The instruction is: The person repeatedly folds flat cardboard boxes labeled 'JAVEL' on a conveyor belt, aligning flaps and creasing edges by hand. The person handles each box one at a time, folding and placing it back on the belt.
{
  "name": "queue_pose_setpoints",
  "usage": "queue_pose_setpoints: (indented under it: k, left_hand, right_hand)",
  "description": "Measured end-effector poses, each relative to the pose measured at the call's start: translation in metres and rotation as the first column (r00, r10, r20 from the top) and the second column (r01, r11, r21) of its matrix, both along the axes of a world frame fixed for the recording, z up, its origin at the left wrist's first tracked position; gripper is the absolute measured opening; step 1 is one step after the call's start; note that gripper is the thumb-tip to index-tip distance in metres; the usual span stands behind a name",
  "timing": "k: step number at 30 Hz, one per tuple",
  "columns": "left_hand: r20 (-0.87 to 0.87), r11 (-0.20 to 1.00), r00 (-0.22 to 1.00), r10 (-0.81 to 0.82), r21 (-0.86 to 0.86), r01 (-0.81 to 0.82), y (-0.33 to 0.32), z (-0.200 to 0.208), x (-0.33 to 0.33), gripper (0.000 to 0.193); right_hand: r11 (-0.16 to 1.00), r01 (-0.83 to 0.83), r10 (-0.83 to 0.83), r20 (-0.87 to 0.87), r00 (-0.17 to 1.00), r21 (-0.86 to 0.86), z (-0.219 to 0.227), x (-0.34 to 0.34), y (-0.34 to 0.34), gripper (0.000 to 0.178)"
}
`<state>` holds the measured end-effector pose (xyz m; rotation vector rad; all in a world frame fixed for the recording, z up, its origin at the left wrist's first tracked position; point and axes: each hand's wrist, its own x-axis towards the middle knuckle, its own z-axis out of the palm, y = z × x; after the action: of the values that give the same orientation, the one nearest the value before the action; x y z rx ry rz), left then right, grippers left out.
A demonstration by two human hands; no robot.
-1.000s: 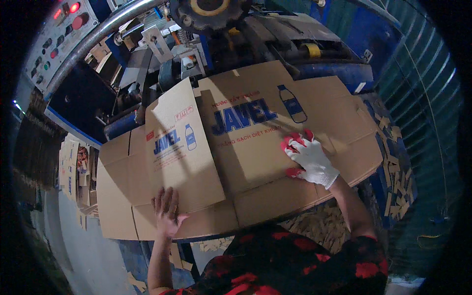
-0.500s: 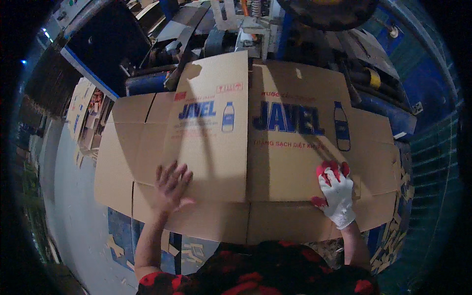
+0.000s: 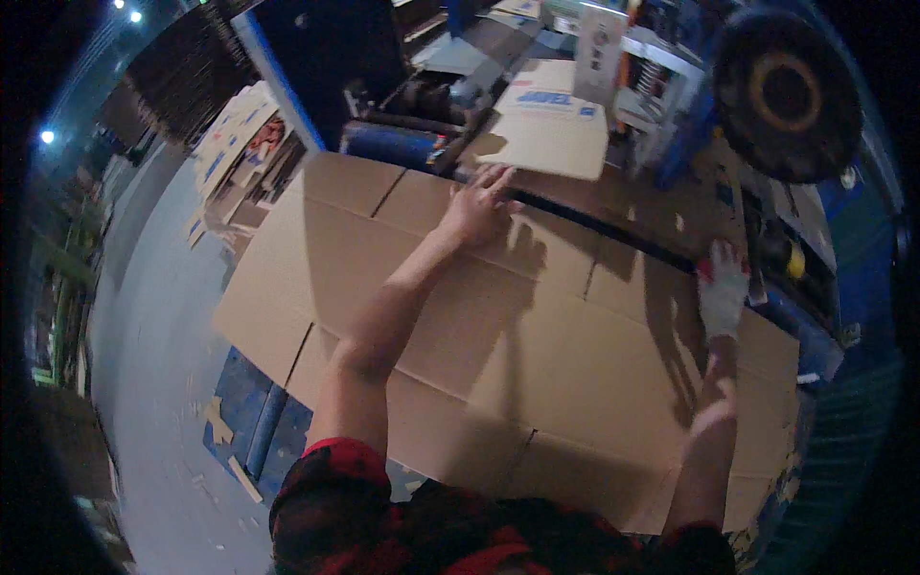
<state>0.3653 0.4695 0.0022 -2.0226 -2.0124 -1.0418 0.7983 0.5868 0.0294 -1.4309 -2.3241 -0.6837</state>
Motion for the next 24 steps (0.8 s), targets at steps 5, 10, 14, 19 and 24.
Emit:
queue_pose_setpoints:
  k: [5, 10, 14, 19, 24]
  left_hand:
    - [-0.072, 0.811, 0.912, 0.403, -0.434, -0.393, -0.152, 0.041, -0.071, 0.047]
    - [-0.44, 0.286, 0.346, 0.829, -0.199, -0.937, -0.356, -0.025, -0.217, 0.063]
    - [-0.324, 0.385, 0.543, 0.775, -0.44, -0.811, -0.386, -0.031, -0.236, 0.069]
    - [0.183, 0.72, 0.783, 0.595, -0.554, -0.418, -0.414, -0.04, -0.292, 0.067]
    - [0.072, 0.604, 0.718, 0.693, -0.601, -0.523, -0.397, -0.035, -0.302, 0.067]
  right_hand:
    - [0.992, -0.033, -0.002, -0.271, 0.963, -0.126, 0.009, 0.104, -0.097, 0.058]
    - [0.877, 0.343, -0.337, 0.076, 0.938, -0.336, -0.01, 0.169, -0.245, 0.062]
    - [0.909, 0.298, -0.311, 0.002, 0.951, -0.29, -0.014, 0.192, -0.314, 0.064]
    - [0.804, 0.496, -0.508, 0.054, 0.86, -0.327, -0.003, 0.211, -0.371, 0.067]
    - [0.616, 0.71, -0.629, -0.756, 0.182, -0.341, -0.058, 0.256, -0.423, 0.069]
